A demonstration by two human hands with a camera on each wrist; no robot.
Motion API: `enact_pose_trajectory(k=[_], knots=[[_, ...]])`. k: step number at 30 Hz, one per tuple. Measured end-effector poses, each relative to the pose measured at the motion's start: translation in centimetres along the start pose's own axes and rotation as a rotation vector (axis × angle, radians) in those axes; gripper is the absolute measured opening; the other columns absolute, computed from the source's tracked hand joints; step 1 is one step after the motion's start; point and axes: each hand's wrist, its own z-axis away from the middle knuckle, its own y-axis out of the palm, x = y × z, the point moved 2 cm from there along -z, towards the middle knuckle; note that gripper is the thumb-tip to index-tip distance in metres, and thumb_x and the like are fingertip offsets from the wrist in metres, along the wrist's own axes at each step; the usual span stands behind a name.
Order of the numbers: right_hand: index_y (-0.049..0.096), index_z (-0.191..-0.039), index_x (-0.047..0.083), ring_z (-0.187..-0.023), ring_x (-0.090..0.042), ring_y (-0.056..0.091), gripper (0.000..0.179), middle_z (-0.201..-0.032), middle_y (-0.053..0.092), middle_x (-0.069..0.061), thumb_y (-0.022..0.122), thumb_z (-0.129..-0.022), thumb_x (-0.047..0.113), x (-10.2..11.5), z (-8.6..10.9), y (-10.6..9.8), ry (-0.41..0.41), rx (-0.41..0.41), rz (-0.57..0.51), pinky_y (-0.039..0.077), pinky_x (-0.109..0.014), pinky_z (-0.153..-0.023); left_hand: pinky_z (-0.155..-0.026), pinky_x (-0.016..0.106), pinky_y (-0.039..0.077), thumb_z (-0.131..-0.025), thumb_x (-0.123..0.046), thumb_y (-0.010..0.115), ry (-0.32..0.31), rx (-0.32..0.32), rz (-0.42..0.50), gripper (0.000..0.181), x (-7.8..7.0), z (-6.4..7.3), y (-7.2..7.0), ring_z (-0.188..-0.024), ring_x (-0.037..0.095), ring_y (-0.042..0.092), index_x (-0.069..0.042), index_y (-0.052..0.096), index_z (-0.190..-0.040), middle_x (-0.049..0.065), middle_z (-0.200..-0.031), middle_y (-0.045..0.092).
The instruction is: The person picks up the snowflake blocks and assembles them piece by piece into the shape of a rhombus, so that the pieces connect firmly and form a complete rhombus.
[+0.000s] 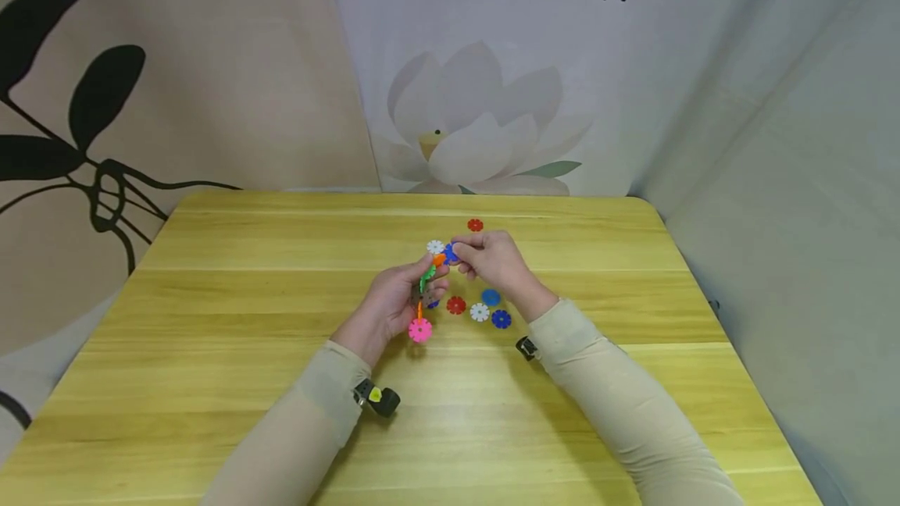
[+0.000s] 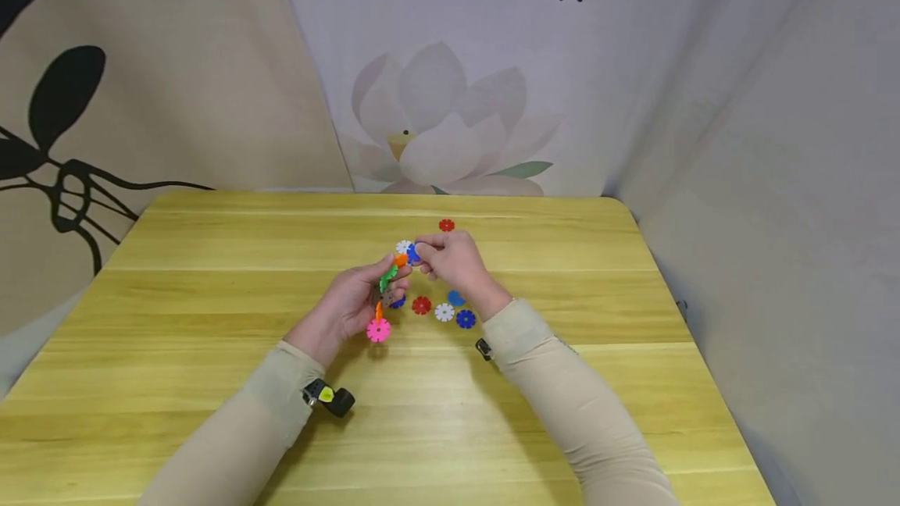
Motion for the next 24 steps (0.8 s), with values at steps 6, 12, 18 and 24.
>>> enact_pose_trajectory(k=[6,12,18,24], knots=[[0.071,-0.136,0.001,-0.084,-0.025,0.07,0.034,-0.095,0.077,-0.008,0.066,-0.108,0.02,0.1,0.2,0.2,-0.001,0.007,0.034,0.067,-0.048,-0.086,-0.074,0.021,0.066,-0.112,-0.028,0.059,0.021,0.004,-0.036,0.044,0.0,0.2,0.0,-0.076,0.011,0.076,0.006,0.059,-0.14,0.006,-0.107,0.079],[0.069,-0.138,0.0,-0.079,-0.017,0.066,0.036,-0.099,0.077,-0.01,0.065,-0.109,0.02,-0.1,0.2,0.1,-0.023,0.033,0.057,0.064,-0.054,-0.089,-0.075,0.023,0.067,-0.111,-0.026,0.06,0.022,-0.001,-0.083,0.044,0.0,0.2,0.0,-0.077,0.012,0.076,0.008,0.06,-0.14,0.007,-0.103,0.079],[0.068,-0.14,0.001,-0.075,-0.012,0.064,0.037,-0.091,0.076,-0.006,0.066,-0.108,0.018,-0.7,0.2,0.6,0.011,0.024,0.015,0.062,-0.036,-0.075,-0.077,0.022,0.067,-0.111,-0.027,0.061,0.022,-0.016,-0.085,0.044,0.3,0.2,0.0,-0.081,0.012,0.076,0.007,0.062,-0.138,0.007,-0.104,0.08],[0.07,-0.139,0.002,-0.075,-0.015,0.063,0.035,-0.089,0.074,-0.006,0.066,-0.108,0.018,-1.2,0.3,0.9,0.02,0.019,0.0,0.059,-0.031,-0.069,-0.079,0.022,0.067,-0.108,-0.029,0.065,0.011,-0.049,-0.086,0.044,0.7,0.1,-0.1,-0.081,0.012,0.076,0.005,0.064,-0.136,0.006,-0.101,0.08]])
